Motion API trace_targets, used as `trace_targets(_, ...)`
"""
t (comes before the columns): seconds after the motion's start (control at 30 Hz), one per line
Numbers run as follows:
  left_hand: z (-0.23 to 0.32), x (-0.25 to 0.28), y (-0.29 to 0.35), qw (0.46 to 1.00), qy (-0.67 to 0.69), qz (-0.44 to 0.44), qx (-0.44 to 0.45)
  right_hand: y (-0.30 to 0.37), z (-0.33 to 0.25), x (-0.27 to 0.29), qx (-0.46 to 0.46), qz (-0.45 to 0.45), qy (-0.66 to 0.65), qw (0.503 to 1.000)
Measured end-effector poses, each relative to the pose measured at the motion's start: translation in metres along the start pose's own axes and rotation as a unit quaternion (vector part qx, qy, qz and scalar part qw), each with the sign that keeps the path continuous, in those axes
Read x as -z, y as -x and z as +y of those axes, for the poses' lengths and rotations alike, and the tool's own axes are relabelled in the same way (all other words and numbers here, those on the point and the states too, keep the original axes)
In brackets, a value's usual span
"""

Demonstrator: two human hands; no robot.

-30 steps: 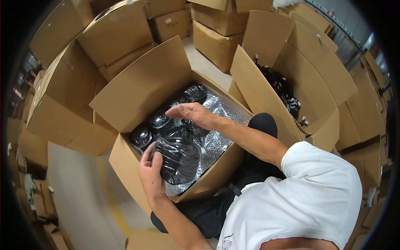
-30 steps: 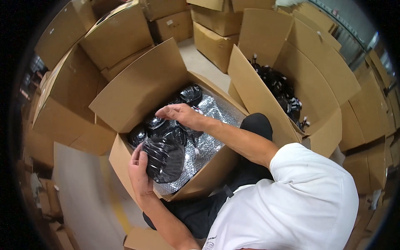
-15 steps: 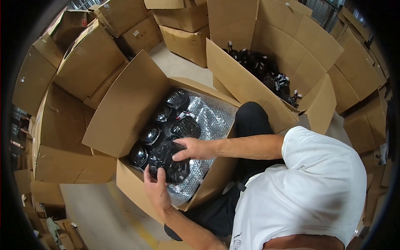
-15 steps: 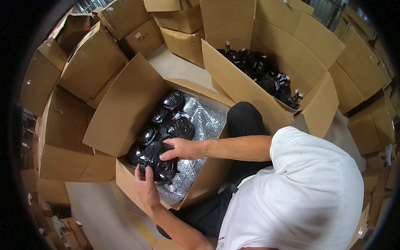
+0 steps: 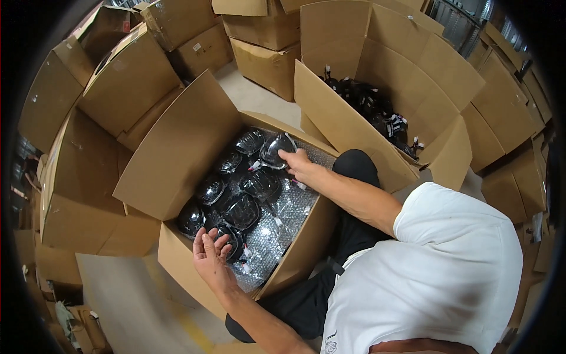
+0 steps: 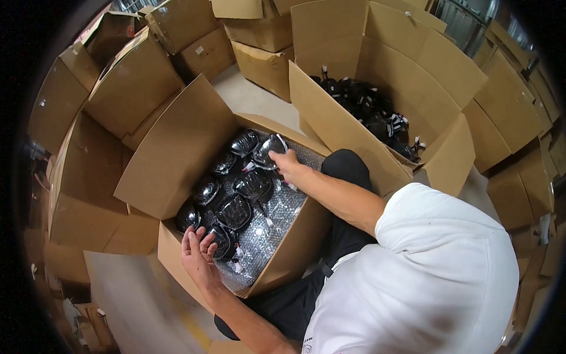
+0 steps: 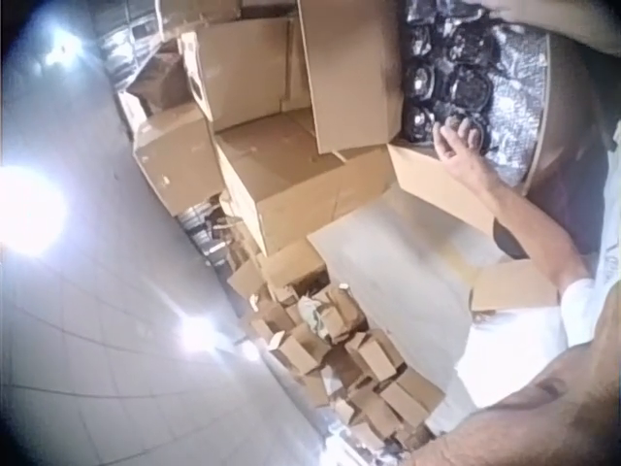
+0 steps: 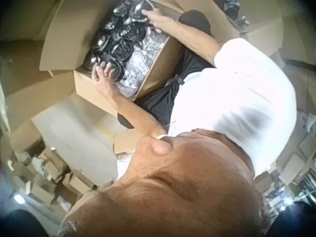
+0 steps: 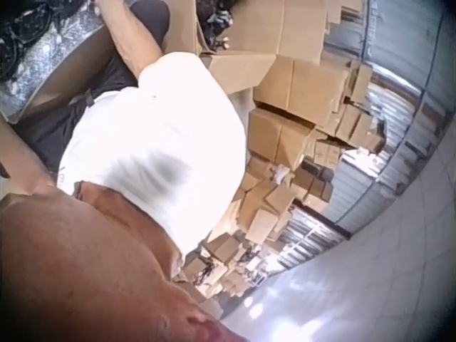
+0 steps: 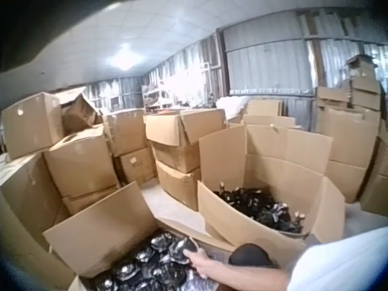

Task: The person packs vehicle lights into a cardboard box by hand, arranging the units in layers separated by bubble wrap sheets and covering them with bubble wrap.

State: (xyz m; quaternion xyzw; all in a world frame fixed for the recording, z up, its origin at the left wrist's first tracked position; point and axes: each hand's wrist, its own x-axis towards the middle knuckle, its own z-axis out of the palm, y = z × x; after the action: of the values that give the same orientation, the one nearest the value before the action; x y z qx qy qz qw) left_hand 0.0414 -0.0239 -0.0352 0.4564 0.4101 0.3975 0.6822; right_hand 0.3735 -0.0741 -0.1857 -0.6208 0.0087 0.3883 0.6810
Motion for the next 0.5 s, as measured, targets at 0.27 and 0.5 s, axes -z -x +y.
trace_targets(0.27, -0.007, -0.005, 0.004, 0.997, -0.077, 0.005, -0.031, 0.020, 0.015, 0.019, 0.420, 0.177, 0.441, 0.773)
trace_targets(0.5, -0.032, -0.013, 0.001, 0.986, -0.160, -0.022, 0.044, 0.056, -0.061, 0.005, 0.340, -0.202, 0.557, 0.730)
